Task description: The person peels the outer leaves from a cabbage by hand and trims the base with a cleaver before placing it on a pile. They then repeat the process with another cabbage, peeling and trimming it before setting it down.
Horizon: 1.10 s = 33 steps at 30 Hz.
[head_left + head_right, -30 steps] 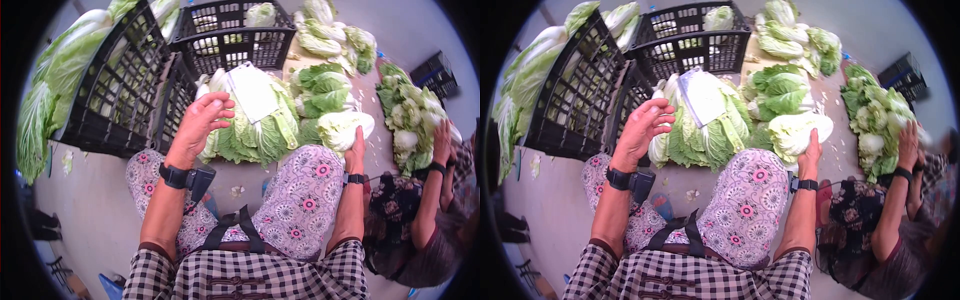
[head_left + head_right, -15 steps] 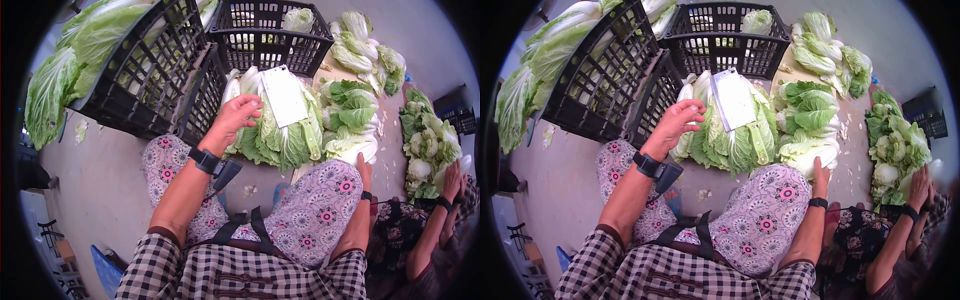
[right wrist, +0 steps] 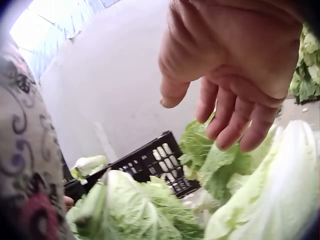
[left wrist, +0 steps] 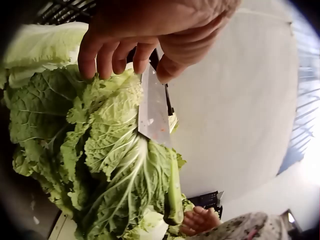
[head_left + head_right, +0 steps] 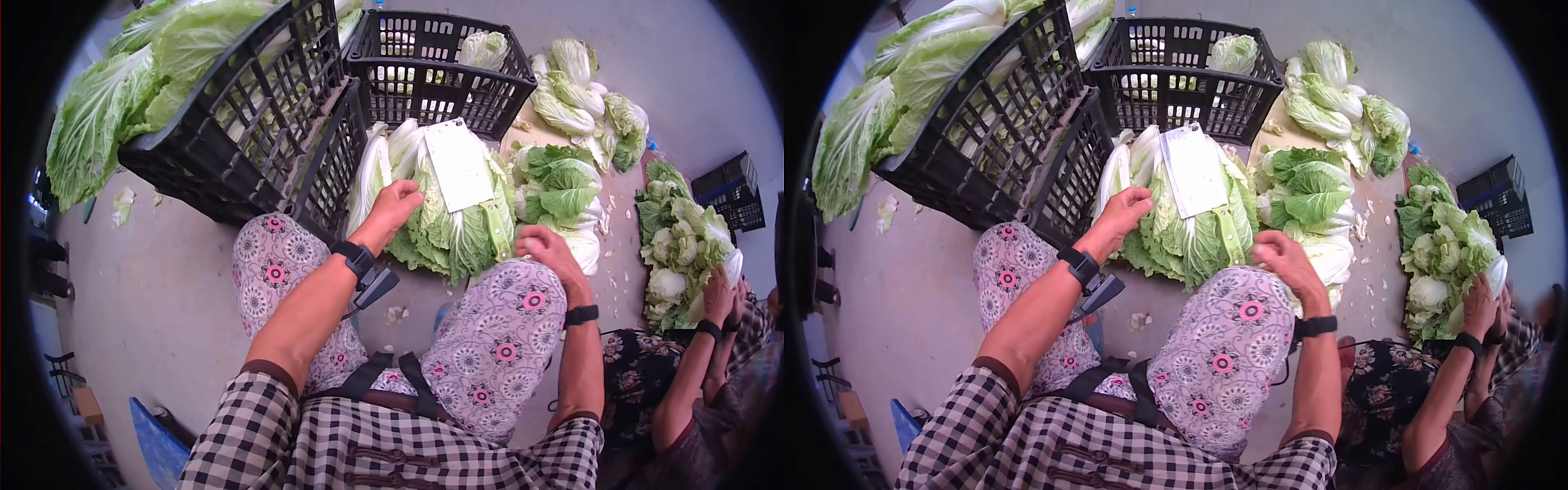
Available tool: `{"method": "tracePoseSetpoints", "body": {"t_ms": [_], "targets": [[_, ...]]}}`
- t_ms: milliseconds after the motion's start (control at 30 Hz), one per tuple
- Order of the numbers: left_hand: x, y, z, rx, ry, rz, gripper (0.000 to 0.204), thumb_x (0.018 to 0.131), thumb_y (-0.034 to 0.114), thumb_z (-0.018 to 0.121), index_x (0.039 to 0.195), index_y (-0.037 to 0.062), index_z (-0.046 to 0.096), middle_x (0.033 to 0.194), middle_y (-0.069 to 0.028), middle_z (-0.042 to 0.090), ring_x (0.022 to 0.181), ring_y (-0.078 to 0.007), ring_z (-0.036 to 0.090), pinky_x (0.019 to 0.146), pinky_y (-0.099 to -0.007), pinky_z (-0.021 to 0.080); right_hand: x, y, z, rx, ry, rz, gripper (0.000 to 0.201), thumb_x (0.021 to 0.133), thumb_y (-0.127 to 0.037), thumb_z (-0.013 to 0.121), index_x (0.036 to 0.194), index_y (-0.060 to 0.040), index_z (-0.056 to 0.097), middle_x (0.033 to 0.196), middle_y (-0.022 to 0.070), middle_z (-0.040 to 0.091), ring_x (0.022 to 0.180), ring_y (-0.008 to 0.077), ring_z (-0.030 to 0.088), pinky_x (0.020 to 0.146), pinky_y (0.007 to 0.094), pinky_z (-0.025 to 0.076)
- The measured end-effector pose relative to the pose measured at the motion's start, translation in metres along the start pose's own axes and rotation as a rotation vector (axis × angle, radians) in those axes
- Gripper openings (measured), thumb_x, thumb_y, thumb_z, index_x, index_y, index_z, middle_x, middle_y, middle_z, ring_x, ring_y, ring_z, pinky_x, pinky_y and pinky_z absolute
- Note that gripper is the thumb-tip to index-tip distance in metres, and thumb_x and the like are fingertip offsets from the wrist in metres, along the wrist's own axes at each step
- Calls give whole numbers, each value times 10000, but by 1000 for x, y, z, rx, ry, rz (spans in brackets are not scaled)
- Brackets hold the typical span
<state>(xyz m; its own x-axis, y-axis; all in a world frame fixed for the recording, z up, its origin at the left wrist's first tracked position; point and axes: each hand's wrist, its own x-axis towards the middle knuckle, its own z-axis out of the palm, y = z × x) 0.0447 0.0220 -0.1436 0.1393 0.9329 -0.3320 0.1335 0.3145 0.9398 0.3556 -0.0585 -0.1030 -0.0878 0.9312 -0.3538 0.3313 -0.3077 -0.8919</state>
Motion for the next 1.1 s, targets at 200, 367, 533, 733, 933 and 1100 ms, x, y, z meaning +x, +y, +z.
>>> {"method": "tracePoseSetpoints", "body": {"t_ms": [200, 367, 533, 733, 933, 1100], "targets": [[-7, 5, -1, 22, -39, -13, 401, 849, 259, 598, 1188, 54, 532, 1137, -93, 578, 1024, -183, 520, 805, -350, 417, 25, -1, 43, 74, -198, -39, 309, 832, -241, 639, 1025, -19, 547, 824, 4, 557, 707, 73, 514, 630, 228, 438], [0, -2, 4, 21, -34, 95, 330, 851, 187, 595, 1125, 5, 563, 1048, -84, 609, 950, -151, 552, 803, -285, 429, 28, -10, 34, 236, -160, 49, 247, 863, -239, 593, 971, -19, 564, 707, 22, 572, 620, 84, 532, 561, 230, 442], [-1, 7, 11, 53, 134, 217, 261, 827, 140, 590, 1032, -21, 608, 903, -57, 636, 816, -129, 584, 746, -262, 469, 27, 0, 13, 462, -83, -86, 259, 875, -244, 567, 1028, -36, 542, 744, 47, 601, 657, 131, 581, 621, 272, 475], [-16, 34, 22, -99, -232, 16, 391, 886, 183, 548, 1215, -20, 493, 1158, -102, 548, 990, -166, 562, 788, -275, 477, 46, 9, 0, 541, 121, -219, 346, 846, -222, 602, 1136, -55, 515, 1267, 104, 515, 1214, 222, 448, 942, 365, 413], [9, 41, 36, -69, -267, 69, 595, 896, 215, 540, 1361, -66, 298, 1382, -188, 369, 1220, -240, 429, 824, -308, 477, 74, 16, 11, 600, 125, -212, 398, 827, -230, 621, 1168, -61, 506, 1276, 100, 505, 1209, 227, 447, 944, 355, 396], [17, 45, 42, 26, -266, 50, 672, 890, 222, 552, 1388, -78, 215, 1405, -216, 328, 1136, -223, 485, 768, -298, 488, 87, 15, 19, 505, 28, -144, 367, 801, -249, 640, 1111, -79, 545, 1281, 70, 499, 970, 117, 486, 799, 259, 378]]}}
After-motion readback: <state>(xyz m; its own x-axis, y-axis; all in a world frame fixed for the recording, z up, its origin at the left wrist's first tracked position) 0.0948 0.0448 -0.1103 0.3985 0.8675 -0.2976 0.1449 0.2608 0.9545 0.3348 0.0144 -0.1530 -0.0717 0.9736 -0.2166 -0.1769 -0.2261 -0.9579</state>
